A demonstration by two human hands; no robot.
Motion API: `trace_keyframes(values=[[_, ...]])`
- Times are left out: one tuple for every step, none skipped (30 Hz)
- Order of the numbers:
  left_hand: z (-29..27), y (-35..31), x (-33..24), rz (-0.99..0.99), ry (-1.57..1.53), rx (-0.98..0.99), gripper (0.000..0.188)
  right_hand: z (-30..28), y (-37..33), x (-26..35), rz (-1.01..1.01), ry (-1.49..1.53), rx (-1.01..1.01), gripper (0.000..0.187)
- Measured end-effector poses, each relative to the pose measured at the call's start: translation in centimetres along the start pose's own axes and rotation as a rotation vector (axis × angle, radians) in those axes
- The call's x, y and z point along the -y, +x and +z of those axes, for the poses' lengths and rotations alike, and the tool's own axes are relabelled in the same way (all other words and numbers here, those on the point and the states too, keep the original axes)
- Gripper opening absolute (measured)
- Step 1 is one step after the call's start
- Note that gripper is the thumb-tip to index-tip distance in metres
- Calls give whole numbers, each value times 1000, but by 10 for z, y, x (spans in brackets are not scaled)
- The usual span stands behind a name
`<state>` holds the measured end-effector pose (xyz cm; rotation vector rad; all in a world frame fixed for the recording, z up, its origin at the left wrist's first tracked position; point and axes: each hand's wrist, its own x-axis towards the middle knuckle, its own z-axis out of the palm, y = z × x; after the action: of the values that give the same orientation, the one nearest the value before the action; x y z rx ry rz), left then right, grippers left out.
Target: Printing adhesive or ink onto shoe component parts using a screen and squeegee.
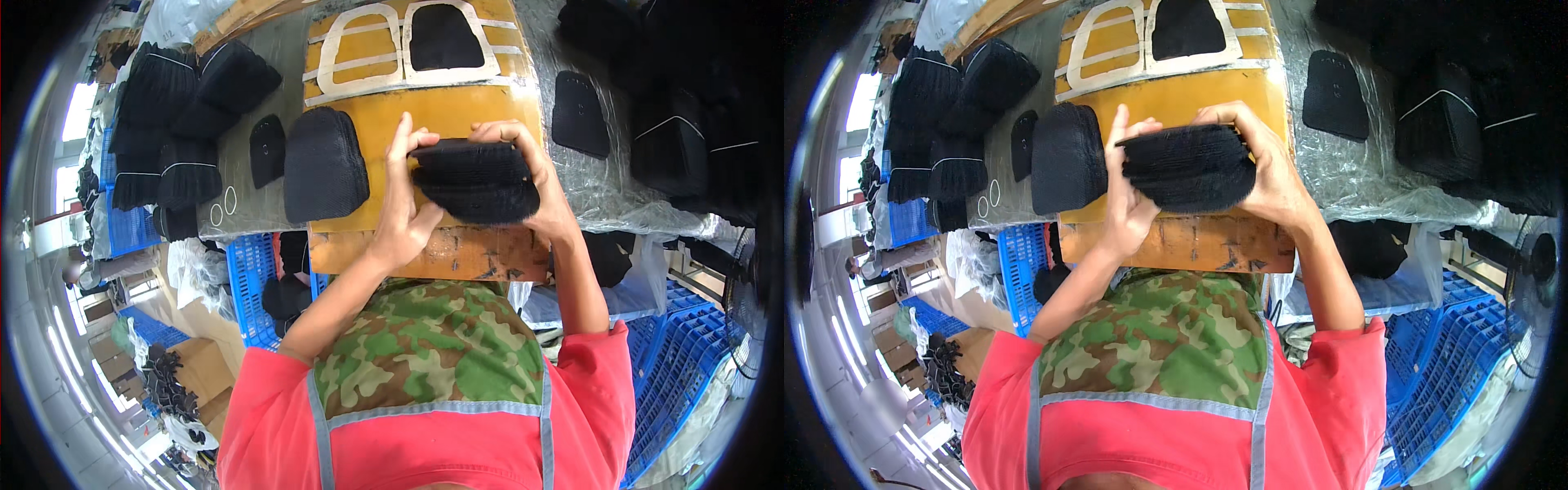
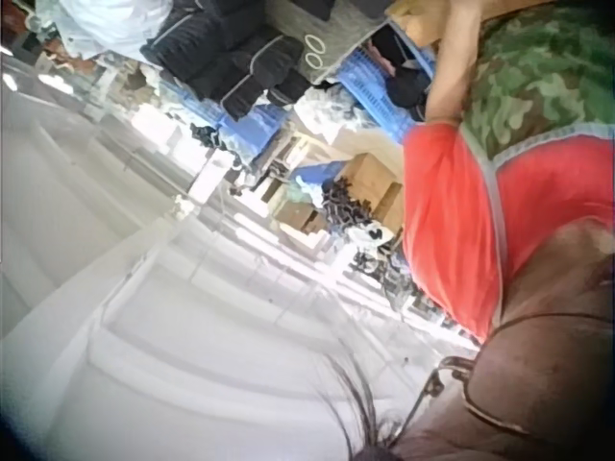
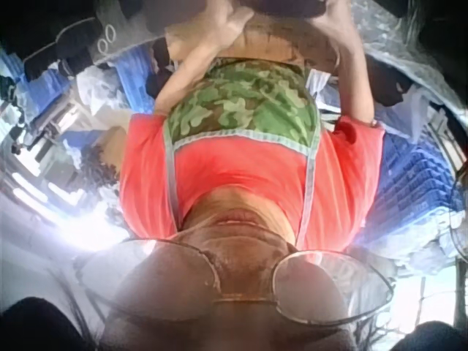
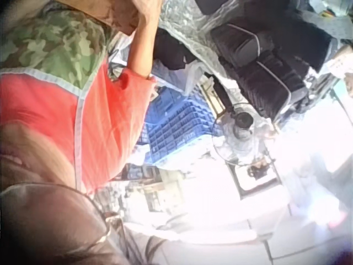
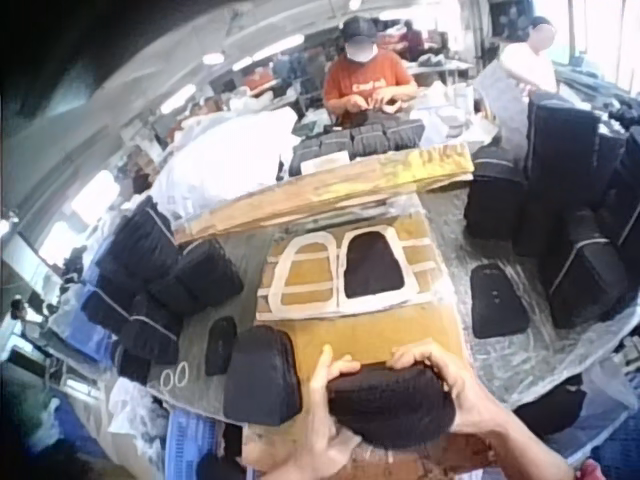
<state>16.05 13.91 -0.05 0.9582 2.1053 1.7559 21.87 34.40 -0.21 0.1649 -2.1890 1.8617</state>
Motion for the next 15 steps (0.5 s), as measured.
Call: trace_keyframes(values=[[5,2,7,-48,-10,6,102,-3,-3,-5,-16,-66,-15,68],[13,4,16,-76,-5,0,99,-4,-6,-7,160,37,-22,69],[18,5,20,-81,-4,-2,99,-5,-8,-12,164,41,-19,69],[23,7,22,-92,-44,8,99,-6,-7,-19,81,-59,-22,69],[26,8,22,-103,-84,18,98,-8,-7,-25,-3,-160,-27,69],[29,7,24,-101,-86,34,98,-8,-7,-27,9,-136,-40,69],[28,6,30,-101,-77,28,98,-8,-7,-30,2,-128,-36,69],[27,5,37,-42,-7,14,97,-10,-7,-32,-64,-168,-18,66],[27,4,43,16,62,0,96,-11,-7,-33,-130,-207,-2,62],[29,5,39,16,70,-34,92,-12,-9,-31,-108,-130,-17,60],[30,6,34,14,75,-35,92,-12,-10,-29,-109,-125,-16,60],[31,7,29,23,22,-56,90,-13,-10,-28,-132,-139,-74,60],[34,7,26,31,-34,-76,88,-14,-12,-27,-153,-156,-132,60],[32,10,27,105,115,-69,84,-11,-14,-29,-108,-59,-140,60],[29,11,35,102,116,-70,84,-11,-12,-29,-106,-57,-139,60]])
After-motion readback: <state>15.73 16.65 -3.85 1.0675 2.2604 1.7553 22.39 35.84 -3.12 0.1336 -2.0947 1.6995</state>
